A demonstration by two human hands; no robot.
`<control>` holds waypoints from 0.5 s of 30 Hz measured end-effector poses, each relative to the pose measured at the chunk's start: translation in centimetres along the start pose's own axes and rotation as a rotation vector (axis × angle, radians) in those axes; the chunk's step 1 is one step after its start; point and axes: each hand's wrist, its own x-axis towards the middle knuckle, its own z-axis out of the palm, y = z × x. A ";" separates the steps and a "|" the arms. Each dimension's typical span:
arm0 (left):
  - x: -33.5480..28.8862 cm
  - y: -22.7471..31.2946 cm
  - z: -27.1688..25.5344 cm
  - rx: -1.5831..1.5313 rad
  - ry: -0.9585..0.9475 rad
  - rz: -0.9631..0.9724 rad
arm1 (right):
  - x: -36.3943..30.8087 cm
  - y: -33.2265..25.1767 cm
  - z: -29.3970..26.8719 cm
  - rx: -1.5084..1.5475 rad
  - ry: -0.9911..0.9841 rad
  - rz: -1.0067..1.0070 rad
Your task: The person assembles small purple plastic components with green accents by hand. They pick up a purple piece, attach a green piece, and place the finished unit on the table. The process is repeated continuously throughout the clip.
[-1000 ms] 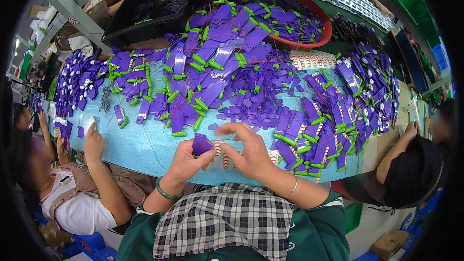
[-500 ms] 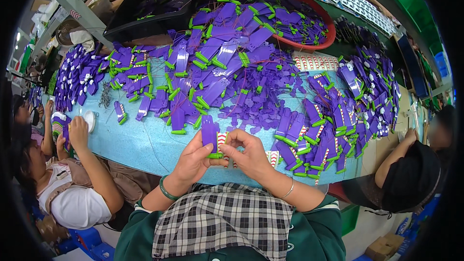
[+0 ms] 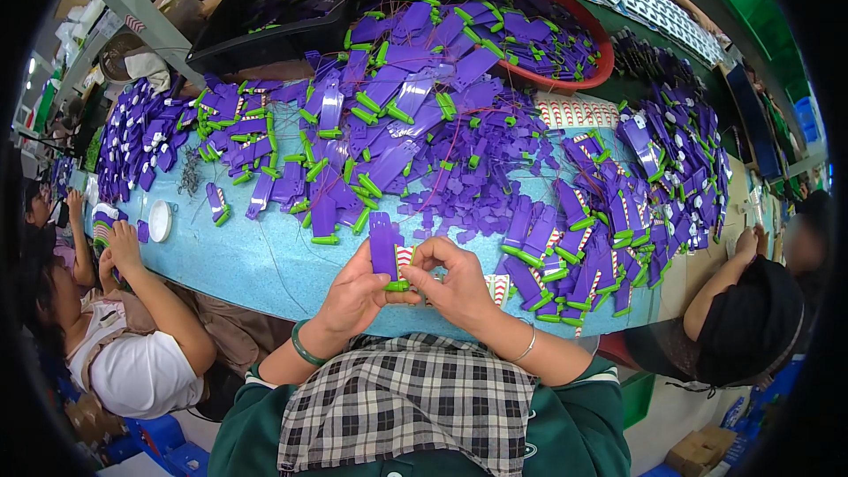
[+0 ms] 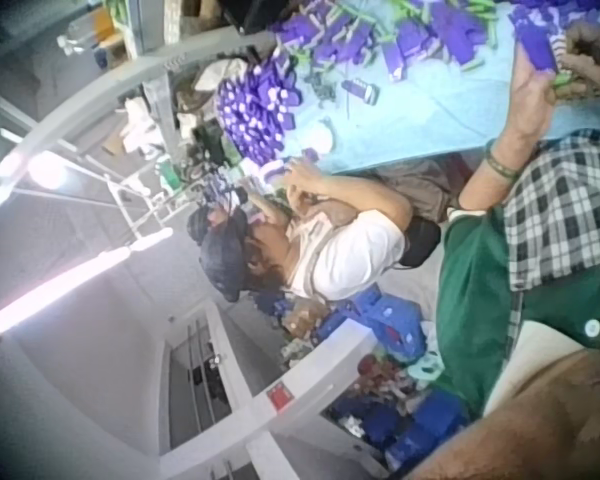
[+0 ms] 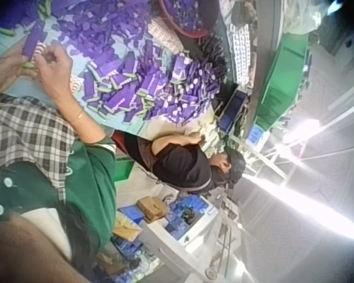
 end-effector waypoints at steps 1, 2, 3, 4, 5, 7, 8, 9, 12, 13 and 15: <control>0.0 0.0 0.0 0.006 -0.006 0.006 | 0.0 0.0 0.0 -0.011 0.001 -0.002; 0.0 0.0 0.0 0.012 -0.012 0.013 | 0.0 0.0 0.0 -0.016 0.007 -0.008; -0.1 0.0 0.0 0.036 -0.018 0.022 | -0.1 -0.1 0.1 -0.020 0.012 -0.015; -0.1 0.0 0.1 0.060 -0.024 0.031 | -0.1 -0.2 0.1 -0.024 0.017 -0.022; -0.2 0.0 0.2 0.084 -0.031 0.039 | -0.1 -0.2 0.2 -0.033 0.022 -0.038; -0.1 -0.1 0.3 0.274 0.000 0.038 | 0.0 -0.3 0.2 -0.051 0.033 -0.072; -0.1 -0.1 0.3 0.369 0.016 0.038 | 0.0 -0.4 0.1 -0.087 0.047 -0.118; -0.1 -0.2 0.3 0.356 0.007 0.037 | 0.0 -0.4 0.0 -0.123 0.061 -0.164; -0.2 -0.5 0.2 0.335 -0.013 0.035 | 0.1 -1.0 -0.1 -0.283 0.119 -0.335; -0.2 -0.5 0.3 0.340 -0.015 0.034 | 0.1 -1.1 -0.2 -0.346 0.142 -0.397; -0.4 -0.7 0.4 0.366 -0.030 0.068 | -0.1 -1.0 -0.6 -0.426 0.104 -0.439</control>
